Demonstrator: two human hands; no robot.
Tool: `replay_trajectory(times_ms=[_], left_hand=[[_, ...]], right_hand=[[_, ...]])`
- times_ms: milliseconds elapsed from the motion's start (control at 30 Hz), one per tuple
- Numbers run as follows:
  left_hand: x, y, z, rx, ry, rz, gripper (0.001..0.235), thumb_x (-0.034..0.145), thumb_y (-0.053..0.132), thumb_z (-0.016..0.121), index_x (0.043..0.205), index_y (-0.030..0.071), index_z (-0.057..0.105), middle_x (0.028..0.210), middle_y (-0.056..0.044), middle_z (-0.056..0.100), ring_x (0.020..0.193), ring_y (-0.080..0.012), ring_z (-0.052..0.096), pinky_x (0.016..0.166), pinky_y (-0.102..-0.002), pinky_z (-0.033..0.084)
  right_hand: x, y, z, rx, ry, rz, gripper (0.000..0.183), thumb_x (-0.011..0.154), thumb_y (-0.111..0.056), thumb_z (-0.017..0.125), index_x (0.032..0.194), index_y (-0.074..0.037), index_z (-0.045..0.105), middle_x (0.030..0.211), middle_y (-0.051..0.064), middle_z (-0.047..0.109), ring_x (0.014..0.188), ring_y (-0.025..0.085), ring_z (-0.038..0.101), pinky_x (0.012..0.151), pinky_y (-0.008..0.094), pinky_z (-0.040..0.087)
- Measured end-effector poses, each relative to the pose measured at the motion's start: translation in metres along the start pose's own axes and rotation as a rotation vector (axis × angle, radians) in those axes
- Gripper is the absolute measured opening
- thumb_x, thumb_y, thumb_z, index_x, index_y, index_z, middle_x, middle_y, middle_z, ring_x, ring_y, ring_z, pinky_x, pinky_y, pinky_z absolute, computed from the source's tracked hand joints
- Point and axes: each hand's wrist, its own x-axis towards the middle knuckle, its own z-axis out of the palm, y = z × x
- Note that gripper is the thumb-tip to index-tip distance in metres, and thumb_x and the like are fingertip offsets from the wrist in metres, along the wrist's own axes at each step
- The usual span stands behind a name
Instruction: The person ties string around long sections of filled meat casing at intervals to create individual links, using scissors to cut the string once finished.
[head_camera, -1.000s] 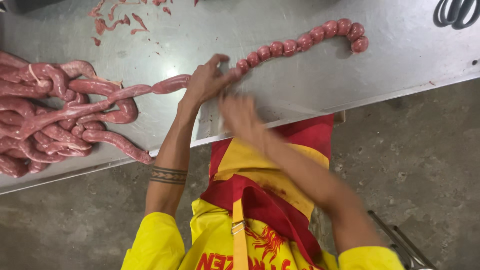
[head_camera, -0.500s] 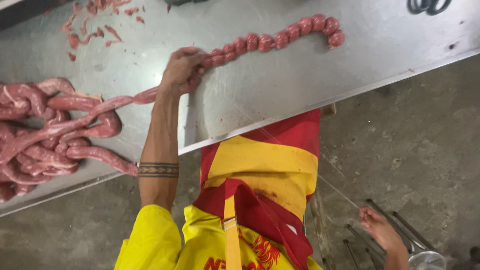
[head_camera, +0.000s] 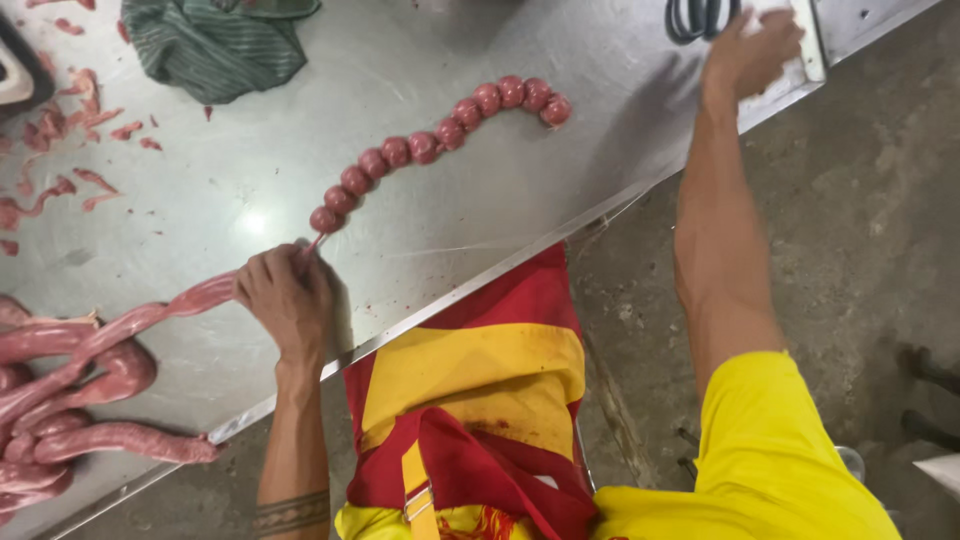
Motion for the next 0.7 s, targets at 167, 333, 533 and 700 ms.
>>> replay_trajectory(times_ms=[167, 333, 533, 700], left_hand=[[0.001, -0.016, -0.009, -0.071, -0.004, 0.075, 0.022, 0.101, 0.017, 0.073, 0.119, 0.008, 0.065, 0.114, -0.009, 0.062, 0.111, -0.0302, 0.053, 0.1, -0.047, 0.038], [0.013, -0.027, -0.012, -0.07, -0.098, 0.198, 0.017, 0.098, 0.019, 0.075, 0.114, 0.012, 0.075, 0.102, -0.006, 0.06, 0.099, -0.0261, 0.055, 0.091, -0.045, 0.038], [0.033, -0.043, -0.024, -0.249, -0.25, 0.221, 0.011, 0.1, 0.018, 0.068, 0.105, 0.009, 0.073, 0.089, -0.007, 0.061, 0.084, -0.0284, 0.059, 0.076, -0.045, 0.037], [0.038, -0.046, -0.033, -0.322, -0.267, 0.223, 0.012, 0.099, 0.018, 0.067, 0.1, 0.007, 0.071, 0.086, -0.007, 0.06, 0.079, -0.0271, 0.059, 0.076, -0.044, 0.038]], right_hand=[[0.005, -0.048, 0.051, -0.14, -0.191, -0.016, 0.06, 0.101, -0.042, 0.068, 0.133, 0.001, 0.043, 0.135, 0.022, 0.039, 0.125, 0.047, 0.039, 0.1, 0.066, 0.035], [-0.039, -0.034, 0.023, -0.366, -0.271, -0.379, 0.06, 0.105, -0.039, 0.078, 0.117, 0.015, 0.054, 0.133, 0.033, 0.046, 0.12, 0.047, 0.05, 0.103, 0.056, 0.046], [-0.202, -0.069, -0.07, 0.31, -0.677, 0.087, 0.012, 0.088, -0.006, 0.078, 0.089, -0.005, 0.066, 0.068, -0.003, 0.056, 0.051, 0.007, 0.049, 0.043, 0.025, 0.035], [-0.419, -0.118, -0.124, 0.972, -1.57, 0.414, 0.068, 0.079, -0.068, 0.075, 0.113, -0.012, 0.058, 0.121, 0.007, 0.063, 0.08, 0.009, 0.059, 0.059, 0.023, 0.046]])
